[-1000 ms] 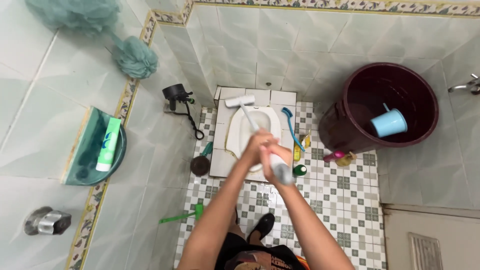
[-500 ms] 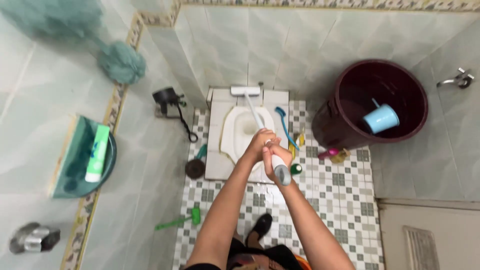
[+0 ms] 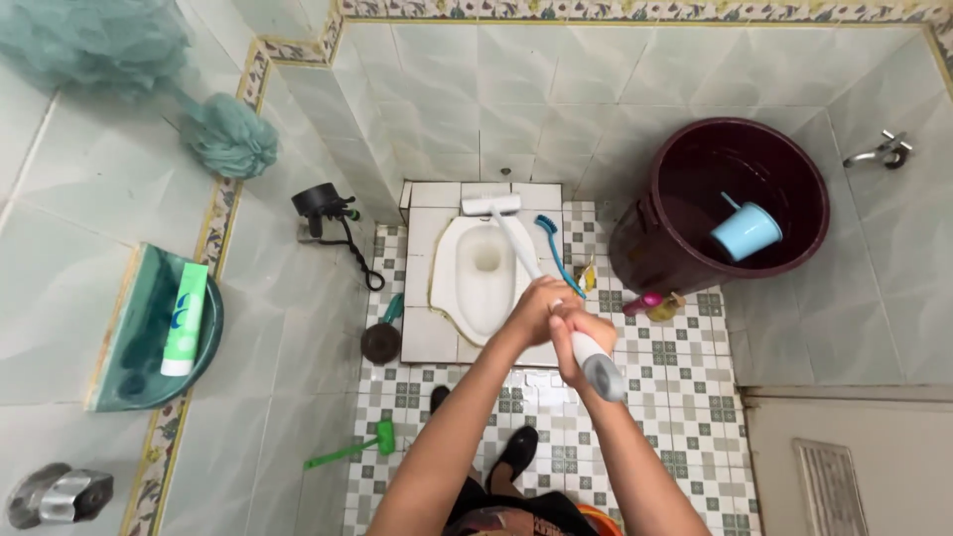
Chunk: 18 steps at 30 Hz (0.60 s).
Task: Cleaning a squat toilet using a scrub brush, cleaning solution, and rinsing with water from a dipper.
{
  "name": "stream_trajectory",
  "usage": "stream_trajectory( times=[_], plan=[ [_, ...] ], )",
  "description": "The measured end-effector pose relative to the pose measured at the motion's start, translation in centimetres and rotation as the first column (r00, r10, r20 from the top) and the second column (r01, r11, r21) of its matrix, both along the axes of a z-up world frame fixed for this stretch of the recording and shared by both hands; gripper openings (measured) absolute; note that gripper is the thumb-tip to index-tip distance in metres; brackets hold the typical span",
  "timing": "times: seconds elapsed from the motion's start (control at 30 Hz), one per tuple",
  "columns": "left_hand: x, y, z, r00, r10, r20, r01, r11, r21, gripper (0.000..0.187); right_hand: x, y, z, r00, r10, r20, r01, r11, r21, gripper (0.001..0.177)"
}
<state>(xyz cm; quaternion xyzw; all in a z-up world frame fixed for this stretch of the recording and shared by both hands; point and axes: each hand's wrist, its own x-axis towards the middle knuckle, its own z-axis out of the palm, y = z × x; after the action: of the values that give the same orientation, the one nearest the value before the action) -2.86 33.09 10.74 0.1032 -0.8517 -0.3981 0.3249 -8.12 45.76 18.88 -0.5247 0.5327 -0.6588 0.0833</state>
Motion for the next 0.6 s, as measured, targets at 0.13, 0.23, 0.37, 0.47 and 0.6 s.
stream_trajectory(
  times=[0.13,0.23,0.37,0.47,0.6],
  plan=[
    [-0.7,-5.3,-2.6,0.966,-0.009,0.258,0.062,0.978,-0.198,0.017,-0.5,-3.9,-4.9,0.995,-0.098,-0.007,0.099,0.99,0.101,0.03],
    [0.6,-3.2,0.2,0.993,-0.055,0.1,0.071,0.982,-0.175,0.014,0.6,-2.2,-1.1,0.996,0.007,0.093,-0.007,1.0,0.004,0.026],
    [3.2,-4.1,-0.4,0.991,-0.086,0.101,0.095,0.991,-0.099,0.009,2.8,-3.1,-1.0,0.995,0.099,0.026,-0.099,0.995,-0.019,0.017],
    [5.3,-7.3,-0.8,0.99,-0.026,0.138,0.049,0.984,-0.171,0.016,4.7,-6.1,-1.6,0.992,0.125,0.024,-0.126,0.99,0.066,0.021],
    [9.2,-6.4,-0.4,0.992,0.013,0.128,-0.007,0.999,-0.048,0.022,7.7,-5.8,0.9,0.985,0.157,-0.075,-0.154,0.987,0.046,0.028]
  ],
)
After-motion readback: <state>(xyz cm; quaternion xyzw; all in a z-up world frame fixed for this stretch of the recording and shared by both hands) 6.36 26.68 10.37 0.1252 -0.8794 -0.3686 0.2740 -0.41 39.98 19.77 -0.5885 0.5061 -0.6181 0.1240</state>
